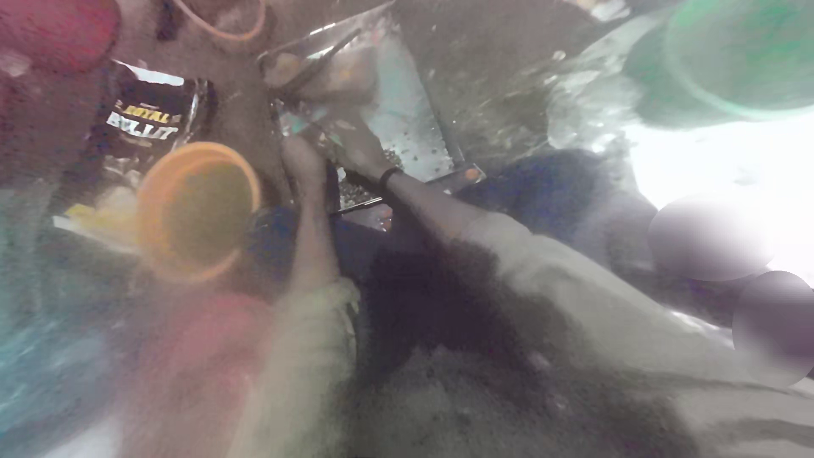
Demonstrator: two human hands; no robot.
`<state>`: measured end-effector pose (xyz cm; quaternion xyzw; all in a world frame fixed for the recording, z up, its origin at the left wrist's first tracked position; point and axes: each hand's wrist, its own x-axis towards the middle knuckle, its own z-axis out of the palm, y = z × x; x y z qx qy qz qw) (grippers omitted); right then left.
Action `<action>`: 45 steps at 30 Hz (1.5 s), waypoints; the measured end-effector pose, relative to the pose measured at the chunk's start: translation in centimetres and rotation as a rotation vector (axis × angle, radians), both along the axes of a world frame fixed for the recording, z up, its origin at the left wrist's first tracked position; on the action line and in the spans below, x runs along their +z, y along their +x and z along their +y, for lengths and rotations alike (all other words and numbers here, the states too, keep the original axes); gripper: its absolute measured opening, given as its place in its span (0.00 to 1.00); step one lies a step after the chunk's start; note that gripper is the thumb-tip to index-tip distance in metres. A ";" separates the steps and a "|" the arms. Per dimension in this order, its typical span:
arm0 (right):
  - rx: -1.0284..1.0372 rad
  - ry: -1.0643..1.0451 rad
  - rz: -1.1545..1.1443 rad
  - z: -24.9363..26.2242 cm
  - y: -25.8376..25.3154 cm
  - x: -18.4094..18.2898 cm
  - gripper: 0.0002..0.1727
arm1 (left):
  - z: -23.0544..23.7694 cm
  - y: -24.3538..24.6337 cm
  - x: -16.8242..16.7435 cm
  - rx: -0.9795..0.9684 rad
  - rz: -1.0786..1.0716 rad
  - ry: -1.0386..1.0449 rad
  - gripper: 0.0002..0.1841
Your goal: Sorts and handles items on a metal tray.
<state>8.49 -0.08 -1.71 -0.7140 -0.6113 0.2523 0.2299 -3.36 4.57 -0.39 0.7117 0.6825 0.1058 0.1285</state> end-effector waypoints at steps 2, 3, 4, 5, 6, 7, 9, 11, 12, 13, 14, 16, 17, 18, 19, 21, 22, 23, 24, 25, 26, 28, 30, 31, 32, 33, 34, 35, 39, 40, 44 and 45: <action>0.030 -0.024 -0.028 0.3 0.4 0.0 0.23 | 0.4 -0.1 -0.4 -0.030 -0.009 -0.001 0.18; 0.044 -0.016 -0.036 0.5 0.6 -0.5 0.23 | 0.4 -0.1 -0.4 -0.034 -0.013 -0.016 0.18; 0.062 -0.020 -0.057 0.9 0.8 -1.2 0.23 | 0.6 -0.1 -0.5 -0.032 -0.013 -0.021 0.18; 0.077 -0.034 -0.081 1.4 1.0 -1.9 0.23 | 0.7 0.0 -0.6 -0.027 -0.013 -0.017 0.17; 0.085 -0.045 -0.098 1.6 1.0 -2.3 0.24 | 0.7 0.1 -0.7 -0.020 -0.010 -0.007 0.16; 0.088 -0.060 -0.111 1.7 1.0 -2.5 0.24 | 0.8 0.2 -0.7 -0.008 0.001 -0.006 0.15; 0.087 -0.083 -0.122 1.9 0.8 -2.7 0.25 | 0.9 0.3 -0.9 0.014 0.020 -0.005 0.15; 0.093 -0.072 -0.132 2.1 0.6 -3.1 0.26 | 0.8 0.4 -0.6 0.020 0.039 -0.009 0.15; 0.094 -0.053 -0.135 2.2 0.5 -3.1 0.25 | 0.7 0.4 -0.4 0.022 0.051 -0.017 0.15; 0.096 -0.037 -0.138 2.2 0.4 -3.0 0.23 | 0.8 0.5 -0.3 0.022 0.055 -0.029 0.15; 0.100 -0.024 -0.138 2.0 0.4 -2.8 0.23 | 0.8 0.5 -0.3 0.016 0.048 -0.043 0.15; 0.101 0.011 -0.141 1.8 0.4 -2.5 0.22 | 0.9 0.5 -0.4 0.014 0.031 -0.046 0.14; 0.102 0.017 -0.143 1.8 0.5 -2.5 0.22 | 0.8 0.6 -0.3 0.021 0.020 -0.037 0.13; 0.098 0.023 -0.139 1.9 0.5 -2.5 0.21 | 0.6 0.7 -0.2 0.026 0.010 -0.022 0.14; 0.091 0.026 -0.120 1.9 0.6 -2.6 0.21 | 0.5 0.8 -0.1 0.026 0.004 -0.007 0.15; 0.040 0.013 -0.039 2.2 0.6 -2.6 0.24 | 0.3 0.8 0.4 0.020 -0.009 -0.004 0.17; 0.007 0.001 0.018 2.3 0.7 -2.6 0.26 | 0.3 0.8 0.5 0.021 -0.007 -0.017 0.18; -0.025 0.000 0.078 2.3 0.8 -2.7 0.25 | 0.2 0.8 0.5 0.022 -0.005 -0.033 0.17; -0.046 0.018 0.137 2.2 1.0 -2.8 0.26 | 0.1 0.8 0.5 0.025 0.004 -0.056 0.17; -0.071 0.070 0.212 1.9 1.4 -2.7 0.23 | 0.0 0.8 0.5 0.027 0.007 -0.065 0.17; -0.092 0.133 0.289 1.6 1.9 -2.5 0.21 | 0.1 0.8 0.4 0.028 0.000 -0.062 0.18; -0.149 0.195 0.423 0.4 3.5 -1.1 0.19 | 0.3 0.6 -0.1 0.030 -0.034 -0.032 0.19; -0.268 0.167 0.565 -1.9 5.7 1.2 0.18 | 0.4 0.1 -1.0 0.008 -0.042 0.018 0.20; -0.336 0.150 0.591 -3.1 7.3 2.3 0.19 | 0.5 -0.1 -1.5 0.012 -0.038 0.033 0.22; -0.410 0.152 0.560 -4.3 9.2 2.9 0.21 | 0.2 0.0 -1.0 0.024 -0.029 0.012 0.24; -0.491 0.153 0.458 -5.2 11.4 2.9 0.24 | -0.1 0.2 -0.2 0.049 -0.026 -0.019 0.26; -0.554 0.128 0.328 -6.3 13.7 3.3 0.27 | -0.4 0.5 0.4 0.064 -0.017 -0.047 0.28; -0.605 0.078 0.204 -7.5 16.0 3.7 0.28 | -0.2 0.5 0.2 0.069 -0.018 -0.060 0.27; -0.746 -0.110 0.085 -10.8 22.3 3.4 0.35 | -0.4 0.7 0.4 0.104 -0.094 -0.092 0.24; -0.777 -0.086 0.134 -11.3 22.8 3.5 0.33 | -0.6 0.5 0.6 0.079 -0.109 -0.083 0.26; -0.847 0.145 0.351 -11.1 23.0 2.9 0.30 | -0.7 0.0 0.8 0.026 -0.049 -0.062 0.22; -0.846 0.151 0.341 -10.8 22.4 2.9 0.30 | -1.1 0.0 1.3 0.027 -0.027 -0.051 0.21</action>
